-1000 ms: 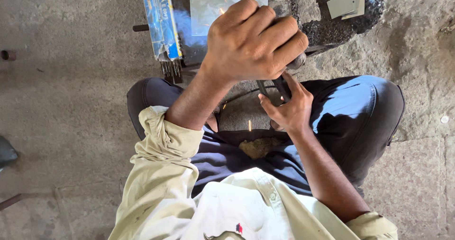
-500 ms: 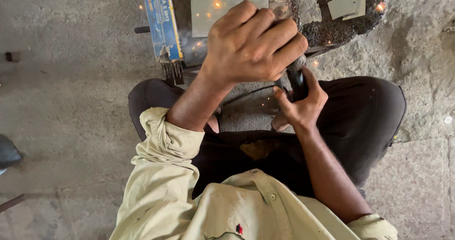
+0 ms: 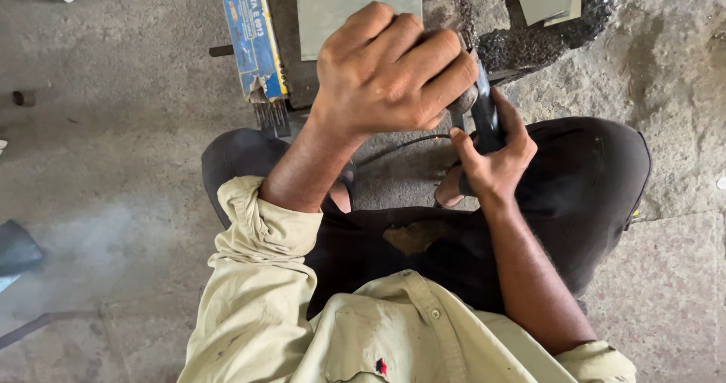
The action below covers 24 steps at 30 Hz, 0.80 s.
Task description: The person grinds a metal sheet with an angle grinder, then hammers it flat on a metal stand. They position a small metal piece on the sheet and weld it in place using a handheld welding torch, creating bright sparks.
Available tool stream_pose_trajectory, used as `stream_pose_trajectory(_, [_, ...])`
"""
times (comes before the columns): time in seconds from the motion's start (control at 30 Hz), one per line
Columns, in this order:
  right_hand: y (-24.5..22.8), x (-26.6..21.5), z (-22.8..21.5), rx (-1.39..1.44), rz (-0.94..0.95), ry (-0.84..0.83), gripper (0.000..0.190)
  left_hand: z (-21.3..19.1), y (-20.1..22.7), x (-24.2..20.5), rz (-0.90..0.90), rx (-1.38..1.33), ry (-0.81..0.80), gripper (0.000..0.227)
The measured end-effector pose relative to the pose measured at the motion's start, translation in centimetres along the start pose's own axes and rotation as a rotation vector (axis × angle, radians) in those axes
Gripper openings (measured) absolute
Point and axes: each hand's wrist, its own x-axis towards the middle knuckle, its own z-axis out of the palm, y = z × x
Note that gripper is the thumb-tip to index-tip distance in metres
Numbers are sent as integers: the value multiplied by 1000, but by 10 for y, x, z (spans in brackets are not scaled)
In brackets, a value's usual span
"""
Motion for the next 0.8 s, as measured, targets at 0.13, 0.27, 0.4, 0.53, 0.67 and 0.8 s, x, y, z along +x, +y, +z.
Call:
stream_pose_trajectory(0.13, [3,3,-3,24,70,13,67,4,-1,-6,59,46,-35,14])
stream_pose_trajectory(0.27, [4,6,-6,80,119,29,66,8,-4,-18,112,93,-48,18])
stream_pose_trajectory(0.4, [4,9,-9,74,117,30,65,16,-15,-24,153,136,-14,24])
stream_pose_trajectory(0.53, [3,9,-8,118,130,28,65,8,-31,-24,153,116,-19,29])
stream_pose_trajectory(0.67, [3,12,-10,170,160,35,65,8,-47,-4,196,100,20,21])
stream_pose_trajectory(0.8, [0,16,-12,187,212,30,64,22,-44,18,180,101,-3,11])
